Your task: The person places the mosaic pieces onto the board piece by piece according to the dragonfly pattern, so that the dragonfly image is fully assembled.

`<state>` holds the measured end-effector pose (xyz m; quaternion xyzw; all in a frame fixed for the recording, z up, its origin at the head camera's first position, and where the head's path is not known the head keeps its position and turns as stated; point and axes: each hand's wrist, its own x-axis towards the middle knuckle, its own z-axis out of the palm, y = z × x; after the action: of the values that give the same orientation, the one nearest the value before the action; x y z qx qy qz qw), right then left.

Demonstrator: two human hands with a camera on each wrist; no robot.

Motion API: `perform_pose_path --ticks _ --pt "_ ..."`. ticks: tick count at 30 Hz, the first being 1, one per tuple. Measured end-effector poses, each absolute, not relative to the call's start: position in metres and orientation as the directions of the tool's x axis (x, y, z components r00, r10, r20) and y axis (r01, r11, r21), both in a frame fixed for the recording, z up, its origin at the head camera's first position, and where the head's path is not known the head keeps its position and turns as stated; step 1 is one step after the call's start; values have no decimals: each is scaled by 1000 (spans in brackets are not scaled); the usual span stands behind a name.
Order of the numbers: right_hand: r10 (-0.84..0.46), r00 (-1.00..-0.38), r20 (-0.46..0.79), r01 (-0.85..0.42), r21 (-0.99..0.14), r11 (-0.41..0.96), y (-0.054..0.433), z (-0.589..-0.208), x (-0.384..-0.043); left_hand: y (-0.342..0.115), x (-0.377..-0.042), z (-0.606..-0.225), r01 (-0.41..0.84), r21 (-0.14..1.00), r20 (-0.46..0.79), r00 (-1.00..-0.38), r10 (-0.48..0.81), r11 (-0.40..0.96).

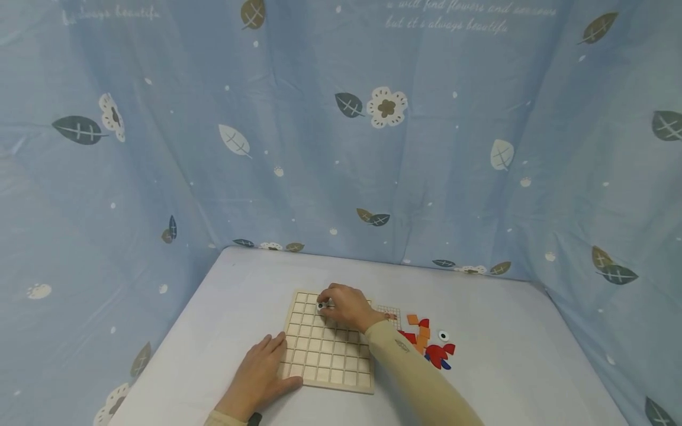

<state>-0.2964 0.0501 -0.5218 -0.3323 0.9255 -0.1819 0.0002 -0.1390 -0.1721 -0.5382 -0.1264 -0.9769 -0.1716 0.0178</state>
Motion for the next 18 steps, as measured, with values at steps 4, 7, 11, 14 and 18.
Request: perform_pose_path --ticks 4,7,11,14,18 --pt "-618 -781 94 -611 -318 725 47 -523 -298 -172 -139 -539 256 341 81 -967 242 905" --pt "-613 -787 71 -601 -312 735 46 -523 -299 -171 -139 -540 258 345 90 -966 242 903" --pt "-607 -793 47 -590 -305 747 44 -525 -301 -171 -139 -542 263 340 101 -965 242 903" --pt "-605 -795 38 -587 -300 752 43 -526 -303 -172 -140 -541 264 336 105 -965 242 904" --pt "-603 -797 23 -581 -298 757 42 -527 -304 -171 -140 -541 258 330 97 -966 240 908"
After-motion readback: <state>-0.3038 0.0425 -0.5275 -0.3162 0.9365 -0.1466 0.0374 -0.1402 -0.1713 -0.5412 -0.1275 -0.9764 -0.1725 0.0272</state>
